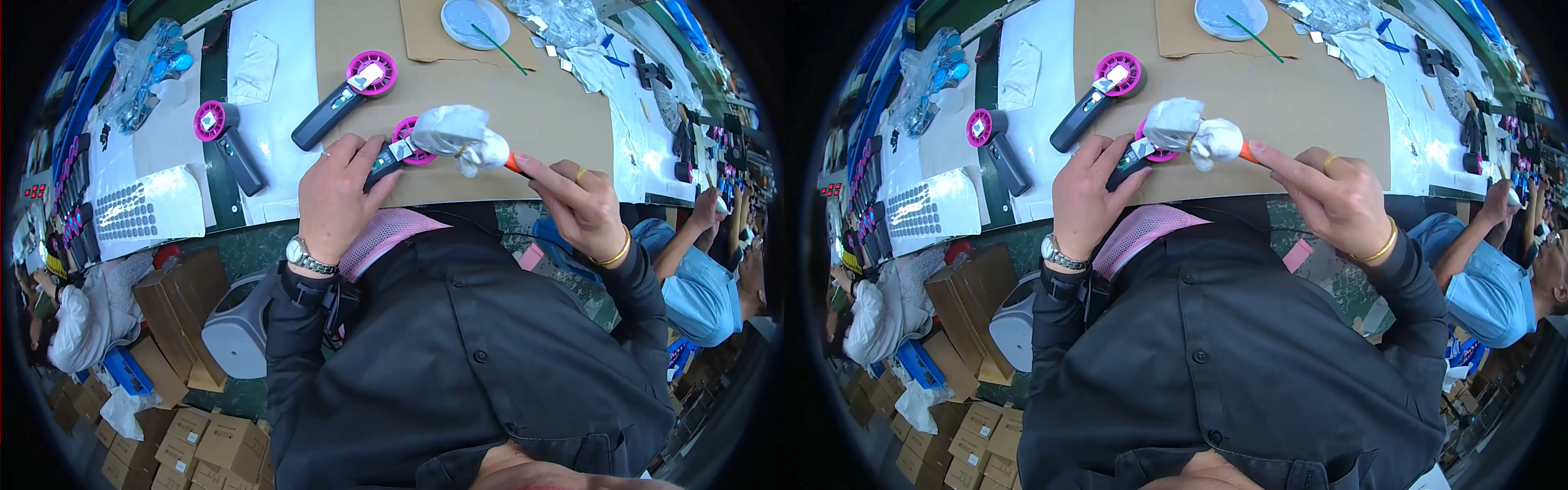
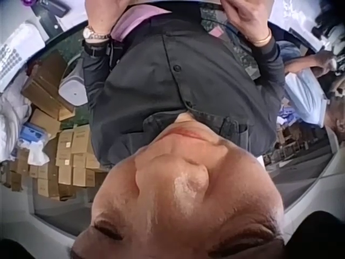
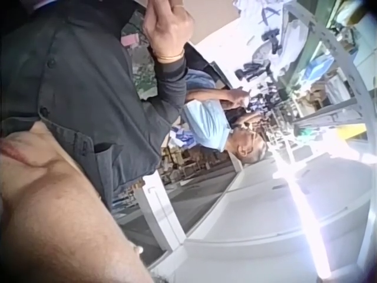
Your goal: The person applies liquid to a handheld device with a stick, places a small square component onto it, and presses it down with a cloth-covered tool. They repeat these steps on a second device and then wipe the components with a cloth.
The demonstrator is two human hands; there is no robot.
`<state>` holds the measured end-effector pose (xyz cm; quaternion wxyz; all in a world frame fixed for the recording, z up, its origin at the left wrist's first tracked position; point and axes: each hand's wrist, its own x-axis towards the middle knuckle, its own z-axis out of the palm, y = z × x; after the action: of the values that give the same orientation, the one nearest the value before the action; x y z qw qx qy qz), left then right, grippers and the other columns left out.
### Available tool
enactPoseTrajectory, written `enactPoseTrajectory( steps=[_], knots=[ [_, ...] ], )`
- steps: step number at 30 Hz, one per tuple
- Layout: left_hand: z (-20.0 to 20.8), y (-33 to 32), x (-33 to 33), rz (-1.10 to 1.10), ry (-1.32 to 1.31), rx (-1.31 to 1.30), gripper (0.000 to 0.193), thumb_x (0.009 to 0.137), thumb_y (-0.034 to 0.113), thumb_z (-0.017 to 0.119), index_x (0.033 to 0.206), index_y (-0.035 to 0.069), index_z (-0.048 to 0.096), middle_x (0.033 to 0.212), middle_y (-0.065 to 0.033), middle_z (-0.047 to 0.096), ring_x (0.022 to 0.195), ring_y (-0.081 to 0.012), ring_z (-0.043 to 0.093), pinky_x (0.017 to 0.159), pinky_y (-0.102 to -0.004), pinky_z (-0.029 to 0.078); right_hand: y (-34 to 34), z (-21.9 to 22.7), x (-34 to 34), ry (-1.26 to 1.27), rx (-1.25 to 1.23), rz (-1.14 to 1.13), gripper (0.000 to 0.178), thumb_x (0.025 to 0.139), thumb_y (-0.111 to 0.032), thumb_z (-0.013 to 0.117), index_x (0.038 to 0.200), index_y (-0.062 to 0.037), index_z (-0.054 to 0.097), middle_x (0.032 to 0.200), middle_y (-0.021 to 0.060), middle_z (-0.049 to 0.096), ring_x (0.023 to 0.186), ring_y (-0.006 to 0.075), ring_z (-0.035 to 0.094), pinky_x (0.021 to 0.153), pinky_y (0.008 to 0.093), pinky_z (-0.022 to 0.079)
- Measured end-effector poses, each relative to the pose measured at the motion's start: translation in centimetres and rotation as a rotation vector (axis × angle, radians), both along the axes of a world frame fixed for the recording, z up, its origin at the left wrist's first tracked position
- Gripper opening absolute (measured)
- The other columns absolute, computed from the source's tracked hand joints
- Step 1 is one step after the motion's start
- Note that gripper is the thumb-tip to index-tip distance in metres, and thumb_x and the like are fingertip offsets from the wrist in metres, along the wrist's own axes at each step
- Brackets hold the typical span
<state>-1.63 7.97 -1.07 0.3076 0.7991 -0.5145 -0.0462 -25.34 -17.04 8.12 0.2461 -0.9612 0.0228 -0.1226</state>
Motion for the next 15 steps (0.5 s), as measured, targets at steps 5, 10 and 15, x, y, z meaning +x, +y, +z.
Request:
enactPoseTrajectory(
  steps=[5,10,15],
  knots=[
    [0.1,0.2,-0.1,-0.004,-0.005,0.002,0.046,0.088,0.026,0.087,0.128,0.004,0.074,0.106,-0.0100,0.065,0.091,-0.0319,0.068,0.076,-0.0427,0.056,0.3,0.4,-0.4,-0.091,0.020,0.008,0.058,0.089,0.014,0.073,0.144,-0.0053,0.074,0.076,0.0111,0.061,0.062,0.0252,0.060,0.058,0.0376,0.047],
    [0.0,-0.4,0.0,-0.021,-0.029,0.000,0.046,0.088,0.025,0.087,0.127,0.005,0.074,0.106,-0.0098,0.065,0.092,-0.0321,0.068,0.076,-0.0431,0.056,-0.3,-0.6,0.0,0.054,-0.098,0.075,0.059,0.089,0.017,0.071,0.144,-0.0014,0.073,0.076,0.0112,0.060,0.062,0.0238,0.059,0.058,0.0372,0.046],
    [0.1,-0.1,-0.1,-0.016,-0.014,0.007,0.046,0.088,0.025,0.087,0.127,0.005,0.075,0.107,-0.0096,0.066,0.093,-0.0322,0.068,0.076,-0.0431,0.056,-0.2,0.0,-0.5,-0.017,0.058,0.005,0.060,0.089,0.016,0.072,0.145,-0.0012,0.072,0.076,0.0113,0.060,0.061,0.0224,0.057,0.058,0.0366,0.044]
  ],
)
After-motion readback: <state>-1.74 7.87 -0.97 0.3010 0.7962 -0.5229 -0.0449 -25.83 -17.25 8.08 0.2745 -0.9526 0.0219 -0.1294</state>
